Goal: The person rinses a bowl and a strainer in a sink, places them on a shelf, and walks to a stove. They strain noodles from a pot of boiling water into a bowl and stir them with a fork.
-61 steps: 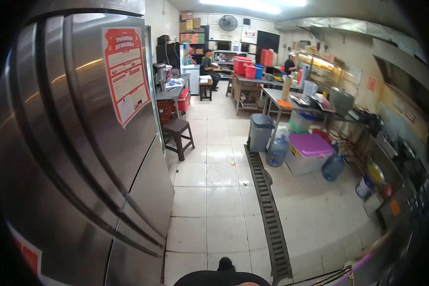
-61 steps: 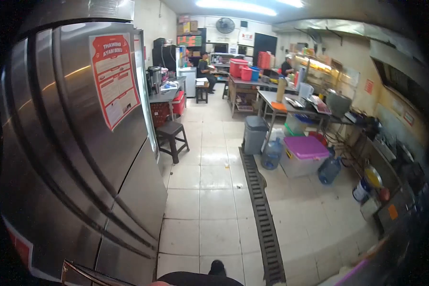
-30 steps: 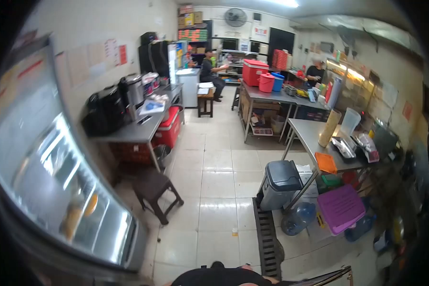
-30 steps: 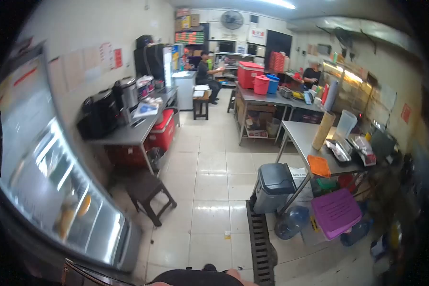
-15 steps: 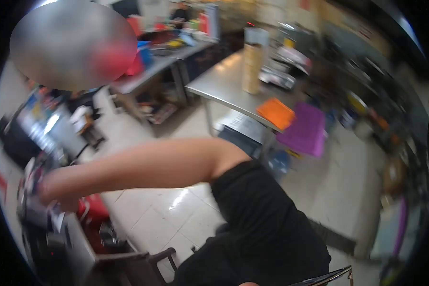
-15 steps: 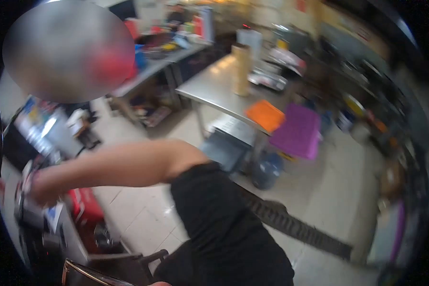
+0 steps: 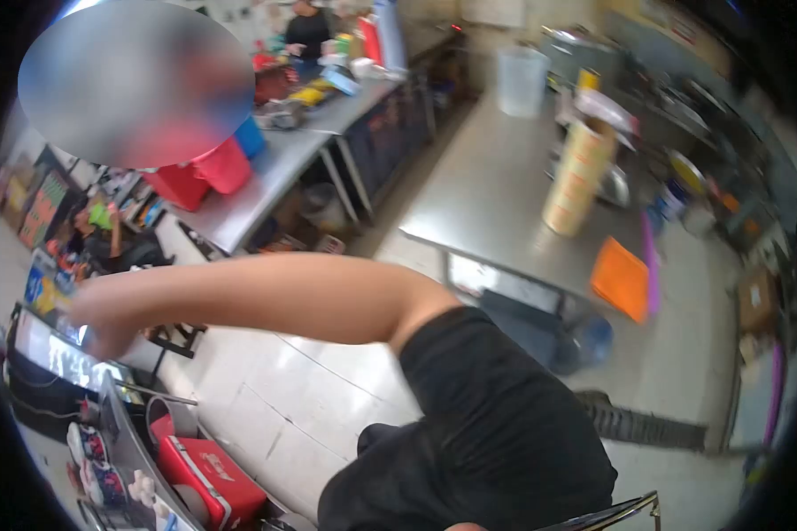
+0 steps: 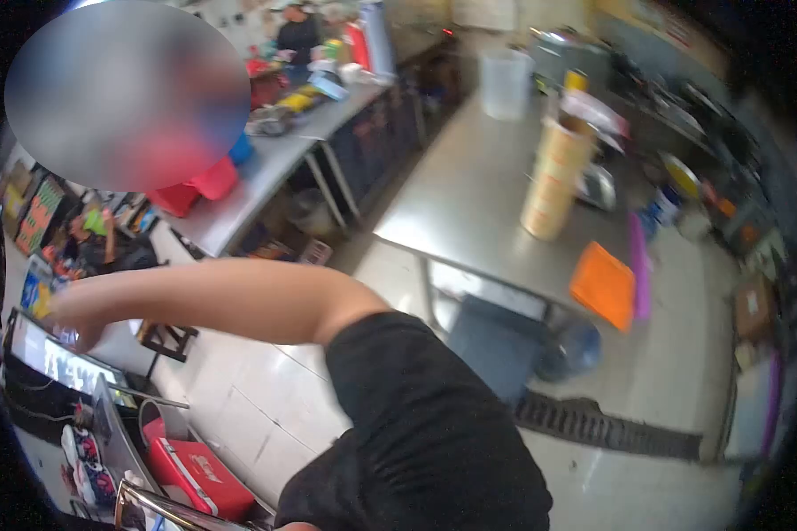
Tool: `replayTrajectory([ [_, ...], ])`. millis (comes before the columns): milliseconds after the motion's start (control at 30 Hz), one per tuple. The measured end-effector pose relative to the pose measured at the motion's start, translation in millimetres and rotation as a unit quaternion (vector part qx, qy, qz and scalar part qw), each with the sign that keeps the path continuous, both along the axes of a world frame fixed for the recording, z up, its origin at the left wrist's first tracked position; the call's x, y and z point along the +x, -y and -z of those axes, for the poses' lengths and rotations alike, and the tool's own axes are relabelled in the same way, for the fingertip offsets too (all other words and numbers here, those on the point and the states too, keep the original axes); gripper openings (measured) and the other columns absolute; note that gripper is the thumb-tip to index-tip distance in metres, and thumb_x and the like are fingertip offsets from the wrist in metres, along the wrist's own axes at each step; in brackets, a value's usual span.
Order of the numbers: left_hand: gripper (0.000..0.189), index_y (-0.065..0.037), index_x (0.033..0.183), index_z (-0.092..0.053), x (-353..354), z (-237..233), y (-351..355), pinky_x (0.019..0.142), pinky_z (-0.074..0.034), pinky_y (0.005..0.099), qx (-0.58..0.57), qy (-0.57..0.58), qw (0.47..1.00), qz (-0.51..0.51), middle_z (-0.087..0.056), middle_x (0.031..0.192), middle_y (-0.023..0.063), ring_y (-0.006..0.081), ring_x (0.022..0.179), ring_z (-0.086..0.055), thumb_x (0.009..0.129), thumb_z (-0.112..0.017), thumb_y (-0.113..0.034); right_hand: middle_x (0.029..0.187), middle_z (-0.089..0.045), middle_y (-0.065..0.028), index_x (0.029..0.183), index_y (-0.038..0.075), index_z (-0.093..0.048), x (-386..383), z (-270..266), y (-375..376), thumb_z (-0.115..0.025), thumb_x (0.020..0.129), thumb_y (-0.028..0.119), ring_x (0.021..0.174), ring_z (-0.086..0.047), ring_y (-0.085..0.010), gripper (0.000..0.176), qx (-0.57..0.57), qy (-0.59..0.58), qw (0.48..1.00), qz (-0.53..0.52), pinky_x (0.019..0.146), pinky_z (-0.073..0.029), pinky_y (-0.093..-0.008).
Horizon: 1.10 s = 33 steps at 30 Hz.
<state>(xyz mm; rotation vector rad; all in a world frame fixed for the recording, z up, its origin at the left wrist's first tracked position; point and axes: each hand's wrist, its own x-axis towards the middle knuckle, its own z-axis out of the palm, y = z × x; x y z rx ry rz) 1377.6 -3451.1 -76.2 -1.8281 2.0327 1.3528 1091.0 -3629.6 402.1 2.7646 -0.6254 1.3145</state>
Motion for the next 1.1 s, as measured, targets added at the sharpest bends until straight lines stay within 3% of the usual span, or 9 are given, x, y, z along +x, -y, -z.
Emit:
replayTrajectory([
  [67, 0.058, -0.006, 0.108, -0.054, -21.0, 6.9, 53.5, 0.084, -0.042, 0.0377, 0.015, -0.007, 1.000, 0.009, -0.057, 0.103, 0.0170, 0.0317, 0.098, -0.053, 0.073, -0.054, -0.052, 0.071, -0.060, -0.0100, 0.085, 0.006, -0.059, -78.7, 71.2, 42.5, -0.058, 0.073, 0.021, 0.066, -0.059, -0.0231, 0.019, 0.161, 0.023, 0.982, -0.095, 0.059, -0.046, -0.0332],
  [200, 0.057, -0.006, 0.107, -0.055, -73.9, 33.4, 180.1, 0.083, -0.042, 0.0375, 0.053, 0.003, 0.997, 0.052, -0.058, 0.102, 0.0173, 0.0317, 0.098, -0.054, 0.073, -0.054, -0.052, 0.083, -0.059, -0.0121, 0.097, 0.005, -0.054, -200.8, 244.9, 120.5, -0.052, 0.079, 0.017, 0.075, -0.057, -0.0222, 0.021, 0.378, -0.072, 0.920, 0.074, 0.066, -0.045, -0.0333],
  [300, 0.057, -0.006, 0.106, -0.056, -121.2, 45.3, 307.3, 0.083, -0.042, 0.0374, 0.068, 0.038, 0.990, 0.117, -0.058, 0.101, 0.0174, 0.0317, 0.097, -0.054, 0.073, -0.054, -0.052, 0.086, -0.060, -0.0080, 0.103, 0.002, -0.054, -271.4, 409.9, 141.3, -0.051, 0.082, 0.020, 0.077, -0.056, -0.0195, 0.027, 0.438, 0.116, 0.879, 0.150, 0.067, -0.046, -0.0317],
  [367, 0.057, -0.005, 0.105, -0.056, -165.2, 43.6, 396.8, 0.083, -0.043, 0.0373, 0.066, 0.071, 0.979, 0.181, -0.058, 0.100, 0.0175, 0.0318, 0.097, -0.054, 0.073, -0.054, -0.052, 0.077, -0.060, -0.0063, 0.104, 0.004, -0.056, -307.2, 487.3, 122.0, -0.053, 0.081, 0.022, 0.068, -0.057, -0.0157, 0.029, 0.658, 0.210, 0.675, 0.259, 0.063, -0.046, -0.0320],
  [400, 0.057, -0.005, 0.105, -0.056, -189.4, 45.6, 442.1, 0.082, -0.043, 0.0372, 0.061, 0.088, 0.970, 0.220, -0.058, 0.100, 0.0176, 0.0318, 0.096, -0.055, 0.073, -0.054, -0.052, 0.075, -0.059, -0.0055, 0.105, 0.006, -0.056, -324.4, 529.3, 111.5, -0.055, 0.080, 0.023, 0.066, -0.055, -0.0115, 0.030, 0.565, 0.138, 0.738, 0.342, 0.059, -0.046, -0.0303],
  [567, 0.056, -0.005, 0.104, -0.057, -365.2, 70.6, 658.6, 0.082, -0.043, 0.0370, -0.019, 0.120, 0.883, 0.453, -0.059, 0.099, 0.0178, 0.0318, 0.095, -0.055, 0.073, -0.054, -0.051, 0.077, -0.059, -0.0051, 0.105, 0.007, -0.056, -414.5, 506.3, 131.5, -0.057, 0.081, 0.023, 0.068, -0.054, -0.0113, 0.029, 0.699, 0.339, 0.516, 0.361, 0.059, -0.046, -0.0273],
  [733, 0.048, -0.002, 0.102, -0.056, -577.4, 64.8, 738.1, 0.079, -0.045, 0.0352, -0.021, 0.047, 0.923, 0.382, -0.060, 0.097, 0.0161, 0.0306, 0.091, -0.057, 0.076, -0.057, -0.043, 0.077, -0.061, -0.0052, 0.102, 0.007, -0.058, -545.8, 518.0, 211.3, -0.058, 0.081, 0.025, 0.065, -0.056, -0.0106, 0.028, 0.649, 0.487, 0.476, 0.337, 0.049, -0.044, -0.0281],
  [933, 0.038, -0.003, 0.101, -0.056, -727.1, 49.0, 741.2, 0.078, -0.045, 0.0334, 0.074, -0.018, 0.910, 0.407, -0.061, 0.094, 0.0147, 0.0271, 0.089, -0.059, 0.078, -0.058, -0.033, 0.085, -0.062, -0.0074, 0.105, 0.010, -0.057, -759.4, 539.1, 303.6, -0.052, 0.080, 0.020, 0.077, -0.057, -0.0145, 0.028, 0.641, 0.253, 0.575, 0.440, 0.064, -0.046, -0.0293],
  [1100, 0.035, -0.003, 0.101, -0.056, -891.1, 46.9, 790.3, 0.077, -0.046, 0.0330, 0.120, -0.062, 0.922, 0.362, -0.061, 0.093, 0.0143, 0.0261, 0.088, -0.059, 0.078, -0.058, -0.030, 0.091, -0.062, -0.0120, 0.098, 0.009, -0.061, -920.6, 614.7, 303.8, -0.047, 0.081, 0.024, 0.085, -0.058, -0.0250, 0.026, 0.612, 0.123, 0.499, 0.601, 0.076, -0.044, -0.0358],
])
